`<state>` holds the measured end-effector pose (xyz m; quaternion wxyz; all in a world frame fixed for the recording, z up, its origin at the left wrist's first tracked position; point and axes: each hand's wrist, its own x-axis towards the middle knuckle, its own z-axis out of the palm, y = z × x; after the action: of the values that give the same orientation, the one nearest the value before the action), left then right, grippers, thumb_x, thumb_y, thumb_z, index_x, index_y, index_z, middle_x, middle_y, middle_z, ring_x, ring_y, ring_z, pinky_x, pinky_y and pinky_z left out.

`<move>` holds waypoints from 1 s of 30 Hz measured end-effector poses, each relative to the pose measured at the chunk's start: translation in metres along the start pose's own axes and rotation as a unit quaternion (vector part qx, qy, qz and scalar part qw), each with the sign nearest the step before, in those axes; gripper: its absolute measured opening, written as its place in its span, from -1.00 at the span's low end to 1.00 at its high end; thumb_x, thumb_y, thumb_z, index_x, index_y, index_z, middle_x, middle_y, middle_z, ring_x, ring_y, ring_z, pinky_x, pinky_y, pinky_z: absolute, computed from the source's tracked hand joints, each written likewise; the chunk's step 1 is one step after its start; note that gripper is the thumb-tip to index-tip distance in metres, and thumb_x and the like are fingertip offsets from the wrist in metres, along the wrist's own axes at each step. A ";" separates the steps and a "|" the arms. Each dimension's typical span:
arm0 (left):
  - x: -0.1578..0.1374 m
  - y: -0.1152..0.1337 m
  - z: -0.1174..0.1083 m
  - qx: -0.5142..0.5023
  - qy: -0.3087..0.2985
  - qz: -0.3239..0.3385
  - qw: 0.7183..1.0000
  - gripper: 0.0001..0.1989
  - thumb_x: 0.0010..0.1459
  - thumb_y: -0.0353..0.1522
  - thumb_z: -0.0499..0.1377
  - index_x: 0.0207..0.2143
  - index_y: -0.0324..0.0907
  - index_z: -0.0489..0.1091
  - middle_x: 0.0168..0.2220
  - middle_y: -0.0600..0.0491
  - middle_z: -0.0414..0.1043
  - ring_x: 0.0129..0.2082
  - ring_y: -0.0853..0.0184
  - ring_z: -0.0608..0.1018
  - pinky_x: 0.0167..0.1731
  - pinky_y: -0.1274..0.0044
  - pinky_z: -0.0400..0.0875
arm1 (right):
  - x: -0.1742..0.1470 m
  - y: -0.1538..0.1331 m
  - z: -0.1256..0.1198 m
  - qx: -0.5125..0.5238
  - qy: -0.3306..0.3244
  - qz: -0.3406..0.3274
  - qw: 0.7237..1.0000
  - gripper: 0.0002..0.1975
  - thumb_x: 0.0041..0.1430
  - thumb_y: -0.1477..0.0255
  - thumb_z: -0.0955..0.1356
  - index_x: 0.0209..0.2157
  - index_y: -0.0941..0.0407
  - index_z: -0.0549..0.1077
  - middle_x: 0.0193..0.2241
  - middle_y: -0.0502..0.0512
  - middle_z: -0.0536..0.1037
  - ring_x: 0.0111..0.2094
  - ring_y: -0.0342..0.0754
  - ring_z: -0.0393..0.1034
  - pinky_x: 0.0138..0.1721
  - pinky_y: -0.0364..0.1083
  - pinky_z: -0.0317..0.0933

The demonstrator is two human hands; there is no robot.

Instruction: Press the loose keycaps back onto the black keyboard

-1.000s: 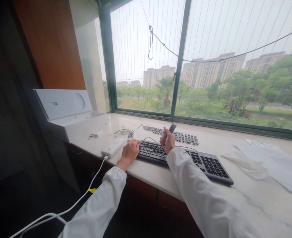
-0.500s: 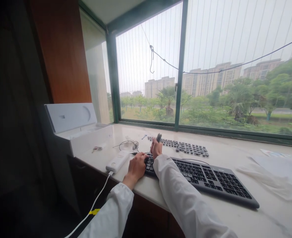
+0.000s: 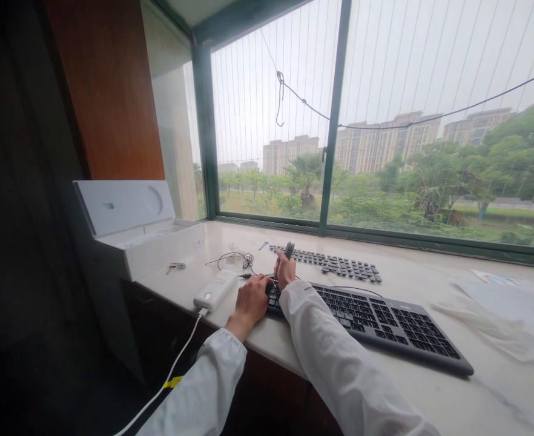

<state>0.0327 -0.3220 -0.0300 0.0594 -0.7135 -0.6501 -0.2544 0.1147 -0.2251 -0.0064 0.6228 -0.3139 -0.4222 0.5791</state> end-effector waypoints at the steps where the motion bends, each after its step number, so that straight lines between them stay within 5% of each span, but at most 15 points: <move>1: 0.000 0.000 -0.001 0.001 0.000 0.000 1.000 -0.67 0.21 -0.51 -0.09 -0.14 -0.07 0.40 -0.11 -0.07 0.40 -0.09 0.23 0.40 -0.23 0.45 0.36 | -0.001 0.000 0.000 0.000 -0.001 0.000 1.000 -0.60 0.02 0.27 0.32 -0.64 0.03 -0.02 -0.83 -0.25 -0.05 -0.83 -0.30 -0.22 -0.83 -0.21 -0.32; 18: 0.000 0.001 -0.002 -0.038 0.000 -0.010 0.999 -0.72 0.19 -0.51 -0.04 -0.15 -0.11 0.39 -0.12 -0.03 0.39 -0.11 0.23 0.41 -0.22 0.48 0.32 | 0.004 0.009 0.002 0.002 0.066 0.005 0.998 -0.60 0.01 0.31 0.31 -0.67 0.03 -0.03 -0.84 -0.23 -0.05 -0.84 -0.28 -0.20 -0.84 -0.19 -0.30; 24: 0.003 -0.008 0.003 -0.104 -0.005 -0.053 0.993 -0.70 0.26 -0.42 -0.08 -0.13 -0.05 0.42 -0.07 0.01 0.41 -0.13 0.31 0.46 -0.22 0.53 0.31 | 0.000 0.009 0.007 -0.008 -0.008 0.009 1.000 -0.59 0.00 0.29 0.33 -0.67 0.03 -0.03 -0.83 -0.25 -0.07 -0.82 -0.29 -0.22 -0.83 -0.20 -0.30; 30: 0.013 -0.023 0.013 -0.177 0.002 -0.056 0.983 -0.78 0.22 -0.39 0.04 -0.24 -0.05 0.48 -0.10 0.07 0.46 -0.17 0.35 0.49 -0.22 0.58 0.33 | -0.008 0.017 0.006 -0.127 -0.132 -0.071 0.981 -0.53 -0.02 0.19 0.37 -0.75 0.08 0.08 -0.82 -0.17 0.03 -0.77 -0.28 -0.11 -0.76 -0.19 -0.20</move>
<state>0.0146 -0.3016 -0.0415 -0.0807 -0.6744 -0.6340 -0.3697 0.1016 -0.2311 -0.0202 0.5561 -0.2805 -0.5917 0.5117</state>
